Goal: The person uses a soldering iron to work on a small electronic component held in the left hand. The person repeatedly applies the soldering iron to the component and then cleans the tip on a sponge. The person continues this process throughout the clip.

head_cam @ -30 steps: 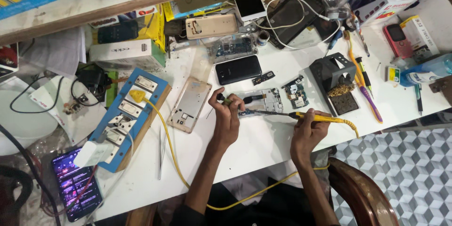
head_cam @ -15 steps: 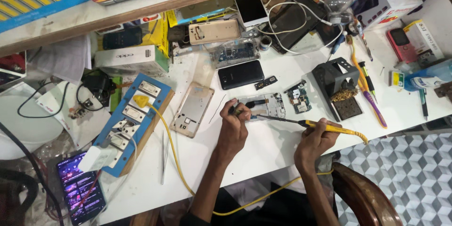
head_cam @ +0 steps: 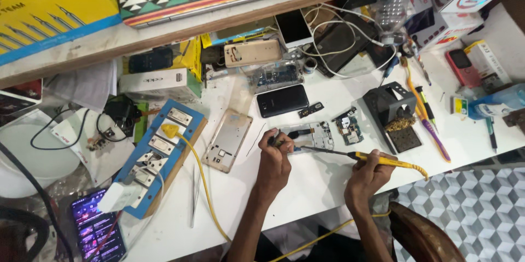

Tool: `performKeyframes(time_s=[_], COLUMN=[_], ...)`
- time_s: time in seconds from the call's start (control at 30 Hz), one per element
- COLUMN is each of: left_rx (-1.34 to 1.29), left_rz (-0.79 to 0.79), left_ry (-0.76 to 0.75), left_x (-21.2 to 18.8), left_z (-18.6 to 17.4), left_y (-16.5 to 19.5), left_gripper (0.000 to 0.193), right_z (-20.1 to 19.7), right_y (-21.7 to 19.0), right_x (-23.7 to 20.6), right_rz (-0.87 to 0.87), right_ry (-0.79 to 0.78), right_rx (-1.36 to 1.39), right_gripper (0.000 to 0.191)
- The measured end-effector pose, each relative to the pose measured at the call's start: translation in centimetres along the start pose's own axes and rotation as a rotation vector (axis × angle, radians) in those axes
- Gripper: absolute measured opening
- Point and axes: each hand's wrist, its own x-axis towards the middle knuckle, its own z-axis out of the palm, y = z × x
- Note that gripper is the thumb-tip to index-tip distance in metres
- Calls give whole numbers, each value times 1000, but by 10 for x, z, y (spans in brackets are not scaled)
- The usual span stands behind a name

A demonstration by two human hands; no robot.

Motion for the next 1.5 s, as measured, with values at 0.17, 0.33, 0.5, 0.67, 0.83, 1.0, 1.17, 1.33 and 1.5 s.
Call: performKeyframes(time_s=[0.17, 0.33, 0.5, 0.67, 0.83, 1.0, 1.17, 1.33, 1.5], left_rx=[-69, -146, -165, -177, -176, -173, -105, -214, -188], left_rz=[-5, -75, -112, -155, -187, -174, -144, -242, -199], left_ry=[10, 8, 26, 42, 64, 60, 45, 57, 66], left_x=[2, 4, 5, 6, 4, 3, 1, 1, 4], left_z=[0, 0, -2, -4, -5, -4, -6, -7, -6], left_y=[7, 10, 8, 9, 12, 13, 17, 20, 18], left_gripper=[39, 35, 33, 31, 31, 31, 30, 31, 29], right_z=[2, 1, 1, 4, 2, 1, 0, -1, 0], right_y=[-6, -10, -14, -17, -18, -21, -27, -27, -26], right_x=[2, 0, -5, -7, -5, -8, -12, -12, -10], right_rz=[-3, -12, -37, -70, -40, -23, -21, -42, -29], right_ry=[-4, -17, -59, -34, -68, -77, -62, -113, -72], right_rx=[0, -91, -78, -64, -8, -73, -121, -6, -68], right_gripper=[16, 17, 17, 15, 16, 18, 18, 19, 20])
